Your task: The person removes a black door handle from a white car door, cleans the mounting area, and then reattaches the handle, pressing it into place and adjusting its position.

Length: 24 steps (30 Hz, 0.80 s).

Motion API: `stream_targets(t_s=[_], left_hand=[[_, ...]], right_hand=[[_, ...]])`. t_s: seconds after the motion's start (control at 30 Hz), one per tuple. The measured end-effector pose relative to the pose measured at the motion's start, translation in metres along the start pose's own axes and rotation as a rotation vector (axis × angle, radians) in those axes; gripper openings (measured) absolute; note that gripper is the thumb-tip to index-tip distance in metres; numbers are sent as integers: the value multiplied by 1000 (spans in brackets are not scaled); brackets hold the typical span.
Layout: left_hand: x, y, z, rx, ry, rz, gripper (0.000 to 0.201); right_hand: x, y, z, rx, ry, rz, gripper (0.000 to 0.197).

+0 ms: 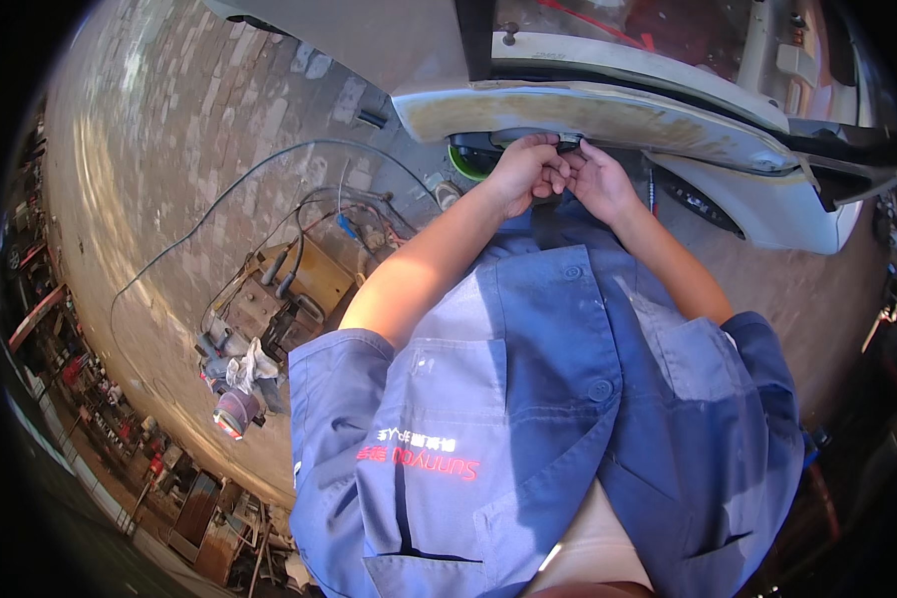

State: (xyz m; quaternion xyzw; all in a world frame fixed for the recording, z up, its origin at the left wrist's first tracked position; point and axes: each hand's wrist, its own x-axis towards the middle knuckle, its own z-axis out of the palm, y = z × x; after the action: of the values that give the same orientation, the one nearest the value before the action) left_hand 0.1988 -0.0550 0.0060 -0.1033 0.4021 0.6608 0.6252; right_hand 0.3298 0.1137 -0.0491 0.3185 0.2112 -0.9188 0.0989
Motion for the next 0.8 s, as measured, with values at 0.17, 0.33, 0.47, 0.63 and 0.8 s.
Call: stream_targets(t_s=[0.17,0.33,0.47,0.63,0.8], left_hand=[[1,-2,3,-52,-6,10,50],[0,-5,7,-78,4,24,46],[1,-7,6,2,5,7,44],[1,-8,5,-97,-38,21,47],[-2,-8,3,-117,-63,20,47]], right_hand=[[-4,4,5,9,32,-11,35],[-8,2,5,-16,15,7,39],[-10,2,6,-26,-16,12,41],[-10,5,9,-24,15,12,42],[-10,2,7,12,-74,45,41]])
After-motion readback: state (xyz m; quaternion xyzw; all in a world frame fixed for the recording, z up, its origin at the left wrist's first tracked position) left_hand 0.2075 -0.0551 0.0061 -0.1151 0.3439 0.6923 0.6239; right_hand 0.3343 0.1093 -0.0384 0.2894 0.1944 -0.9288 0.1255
